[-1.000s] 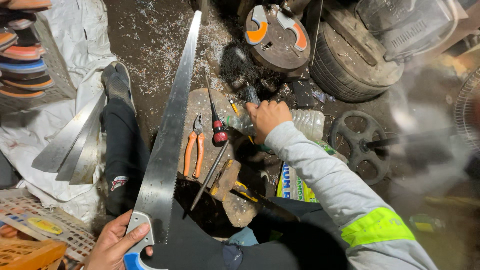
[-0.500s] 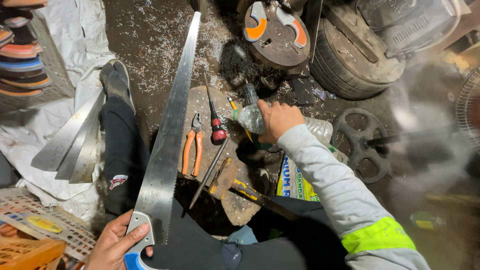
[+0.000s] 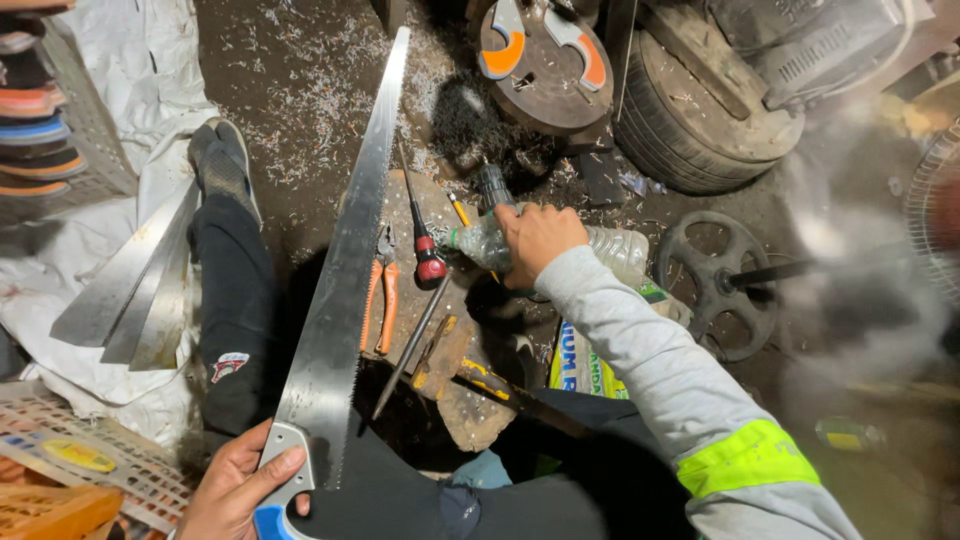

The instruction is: The person uses a screwdriver to tighten screws on a hand saw blade, then uses a hammer and punch to set rivets into the blade. They repeatedly adjust the blade and tools while seated on the floor.

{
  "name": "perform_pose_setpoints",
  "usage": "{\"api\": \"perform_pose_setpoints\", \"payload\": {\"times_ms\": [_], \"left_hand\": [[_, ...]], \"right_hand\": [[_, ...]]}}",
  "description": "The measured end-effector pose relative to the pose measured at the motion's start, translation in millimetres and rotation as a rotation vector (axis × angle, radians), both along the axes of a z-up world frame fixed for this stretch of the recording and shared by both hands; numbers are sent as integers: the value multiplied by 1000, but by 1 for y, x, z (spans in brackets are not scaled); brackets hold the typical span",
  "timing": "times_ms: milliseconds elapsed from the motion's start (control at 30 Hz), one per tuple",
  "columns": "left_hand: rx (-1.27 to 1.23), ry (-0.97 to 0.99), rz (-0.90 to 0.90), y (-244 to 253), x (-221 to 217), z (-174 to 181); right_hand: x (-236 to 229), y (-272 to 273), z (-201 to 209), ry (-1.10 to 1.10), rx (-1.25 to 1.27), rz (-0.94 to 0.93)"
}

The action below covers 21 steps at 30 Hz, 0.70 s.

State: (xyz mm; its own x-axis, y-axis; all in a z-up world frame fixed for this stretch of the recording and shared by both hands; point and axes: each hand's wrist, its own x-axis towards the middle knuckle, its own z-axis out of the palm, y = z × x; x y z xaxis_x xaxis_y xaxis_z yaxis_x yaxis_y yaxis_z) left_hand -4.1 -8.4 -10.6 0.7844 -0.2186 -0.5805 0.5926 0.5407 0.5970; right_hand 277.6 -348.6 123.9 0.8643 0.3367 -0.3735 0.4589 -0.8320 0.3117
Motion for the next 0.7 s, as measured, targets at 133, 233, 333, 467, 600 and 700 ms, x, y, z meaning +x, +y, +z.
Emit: {"api": "perform_pose_setpoints", "payload": {"times_ms": [133,233,333,467,600,700], "left_hand": [[25,28,11,1,-1,7],[39,57,46,0,0,11],[33,50,34,1,2,16],[-4,-1,4,3,5,19],[-23,-19,-20,-1,7,11],[-38,-25,-81,3,5,-2]], "right_hand": [[0,0,-2,12,48,-35],[-2,-10,2,24,178,-71],[-8,-27,7,54,386,-133],[-30,-48,2,58,845,-145],[-57,-72,-10,-78,1143,-201],[-79,-107,-19,-198,1495,-252]]}}
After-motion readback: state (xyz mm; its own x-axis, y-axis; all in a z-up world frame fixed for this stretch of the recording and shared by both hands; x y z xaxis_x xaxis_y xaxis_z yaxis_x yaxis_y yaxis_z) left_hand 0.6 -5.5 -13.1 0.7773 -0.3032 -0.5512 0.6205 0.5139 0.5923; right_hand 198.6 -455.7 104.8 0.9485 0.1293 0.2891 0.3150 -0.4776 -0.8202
